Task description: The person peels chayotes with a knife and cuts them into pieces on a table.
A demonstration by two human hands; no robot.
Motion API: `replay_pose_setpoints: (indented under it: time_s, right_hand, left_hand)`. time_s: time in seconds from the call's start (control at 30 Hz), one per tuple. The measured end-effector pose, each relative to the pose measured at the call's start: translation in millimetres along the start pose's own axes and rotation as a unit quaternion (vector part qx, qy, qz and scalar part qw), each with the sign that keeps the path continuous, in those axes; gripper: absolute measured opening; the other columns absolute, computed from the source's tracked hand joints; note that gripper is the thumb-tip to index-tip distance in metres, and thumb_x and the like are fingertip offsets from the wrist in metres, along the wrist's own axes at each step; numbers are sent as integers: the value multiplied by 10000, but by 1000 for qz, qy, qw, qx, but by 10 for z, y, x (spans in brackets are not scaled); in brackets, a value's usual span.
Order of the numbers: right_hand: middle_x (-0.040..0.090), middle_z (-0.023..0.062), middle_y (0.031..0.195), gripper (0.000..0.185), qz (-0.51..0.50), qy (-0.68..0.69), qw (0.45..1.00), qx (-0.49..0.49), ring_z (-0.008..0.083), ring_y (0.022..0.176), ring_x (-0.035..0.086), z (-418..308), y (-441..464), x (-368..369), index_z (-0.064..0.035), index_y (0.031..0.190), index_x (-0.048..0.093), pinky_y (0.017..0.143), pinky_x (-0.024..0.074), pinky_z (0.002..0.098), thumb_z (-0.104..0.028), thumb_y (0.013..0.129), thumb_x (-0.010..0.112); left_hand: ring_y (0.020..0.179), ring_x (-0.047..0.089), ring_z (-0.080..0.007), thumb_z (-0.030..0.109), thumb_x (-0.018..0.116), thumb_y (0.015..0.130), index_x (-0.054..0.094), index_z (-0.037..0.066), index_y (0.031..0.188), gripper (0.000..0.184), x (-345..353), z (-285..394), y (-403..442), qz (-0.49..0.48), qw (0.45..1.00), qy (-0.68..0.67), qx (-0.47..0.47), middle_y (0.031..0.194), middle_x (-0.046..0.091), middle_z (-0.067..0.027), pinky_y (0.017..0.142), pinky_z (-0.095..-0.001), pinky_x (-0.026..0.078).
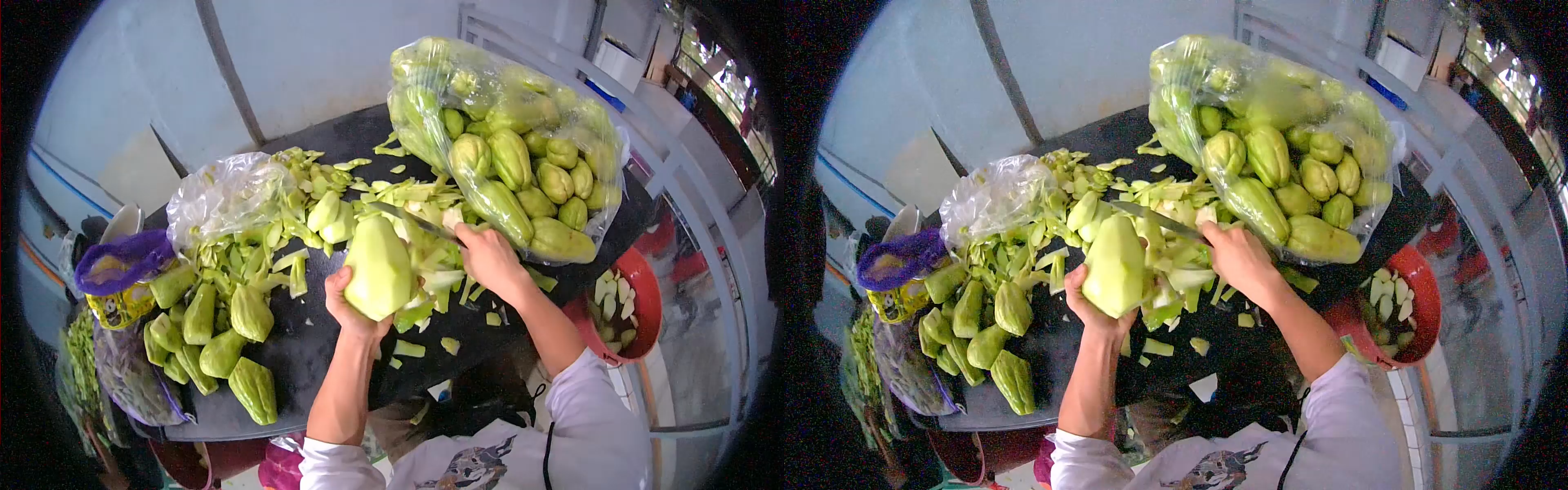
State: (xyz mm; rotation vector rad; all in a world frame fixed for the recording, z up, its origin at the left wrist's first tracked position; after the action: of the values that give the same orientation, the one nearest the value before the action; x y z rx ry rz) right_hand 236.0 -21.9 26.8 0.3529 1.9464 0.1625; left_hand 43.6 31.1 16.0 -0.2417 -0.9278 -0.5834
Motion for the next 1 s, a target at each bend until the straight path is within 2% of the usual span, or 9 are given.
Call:
replay_pose_setpoints:
  time_s: [0.2, 0.3, 0.37, 0.43, 0.5, 0.53, 0.67, 0.8, 1.0]
  right_hand:
    - [621, 312, 775, 87, -10, 64, 998, 1, 507, 779, 619, -56, -18, -39, -9, 952, 537, 688, 496, 554, -60, 884, 553]
    - [614, 225, 688, 115, -11, 172, 985, -9, 420, 623, 620, -109, -45, -80, 1, 908, 525, 577, 478, 486, -106, 924, 566]
    - [561, 109, 639, 181, -222, 508, 797, 238, 257, 530, 550, 141, -199, 409, 7, 911, 531, 527, 439, 402, -161, 945, 587]
    - [495, 34, 634, 219, -221, 524, 776, 273, 143, 541, 485, 82, -204, 388, 4, 905, 530, 523, 412, 368, -198, 948, 605]
    - [526, 77, 648, 210, -153, 307, 928, 144, 211, 579, 533, -5, -123, 232, 2, 885, 516, 568, 430, 397, -180, 943, 601]
    - [573, 152, 686, 199, -79, 270, 957, 69, 332, 632, 574, -229, -108, 3, 13, 895, 507, 602, 439, 444, -162, 938, 593]
    - [626, 235, 797, 170, -13, 178, 984, 12, 458, 788, 617, -437, -112, -123, 19, 935, 513, 676, 479, 499, -128, 913, 595]
    - [617, 192, 711, 135, 78, 79, 985, -130, 428, 627, 632, -755, -224, -249, -27, 907, 504, 549, 519, 487, -107, 883, 611]
    - [578, 103, 634, 274, 118, -56, 973, -189, 300, 530, 624, -972, -263, -135, -79, 782, 484, 457, 501, 419, -193, 814, 730]
  left_hand:
    - [1118, 608, -334, 467, 522, 807, 506, 19, 1351, 705, -149, 110, 107, 40, 993, -102, 48, 1275, 595, -202, 971, -423, 487]
    - [1118, 607, -341, 456, 495, 836, 521, 21, 1332, 660, -176, 163, 127, 68, 990, -109, 59, 1262, 607, -182, 985, -428, 479]
    - [1117, 606, -351, 436, 467, 863, 530, 27, 1313, 611, -300, 142, 124, 106, 985, -124, 55, 1243, 621, -164, 1007, -470, 465]
    - [1110, 606, -351, 437, 471, 872, 539, 47, 1294, 579, -240, 124, 131, 101, 982, -158, 34, 1232, 624, -149, 1012, -526, 456]
    - [1107, 606, -348, 436, 483, 875, 537, 57, 1291, 565, -243, 129, 144, 95, 984, -145, 33, 1227, 622, -146, 1007, -552, 453]
    - [1104, 605, -345, 434, 496, 879, 536, 66, 1288, 551, -253, 132, 136, 91, 987, -127, 30, 1221, 620, -143, 1002, -577, 450]
    - [1132, 581, -372, 462, 475, 901, 518, 60, 1322, 583, -226, 98, 122, 113, 989, -87, 25, 1246, 594, -155, 999, -554, 456]
    - [1096, 601, -360, 420, 528, 891, 525, 59, 1284, 534, -203, 82, 82, 154, 982, -104, 33, 1201, 613, -153, 997, -583, 456]
    - [1097, 591, -406, 464, 517, 887, 485, 26, 1323, 618, -187, -18, 91, 108, 986, -127, 6, 1246, 581, -219, 990, -547, 465]
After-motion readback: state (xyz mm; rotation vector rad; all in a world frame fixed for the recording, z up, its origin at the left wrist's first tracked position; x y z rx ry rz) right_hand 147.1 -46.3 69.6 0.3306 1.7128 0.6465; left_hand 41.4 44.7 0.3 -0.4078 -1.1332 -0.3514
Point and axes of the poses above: each hand's wrist, its own y-axis towards the middle knuckle, its own x-axis out of the palm, z = x × y, the point moved 7 cm from there along y, towards the middle knuckle
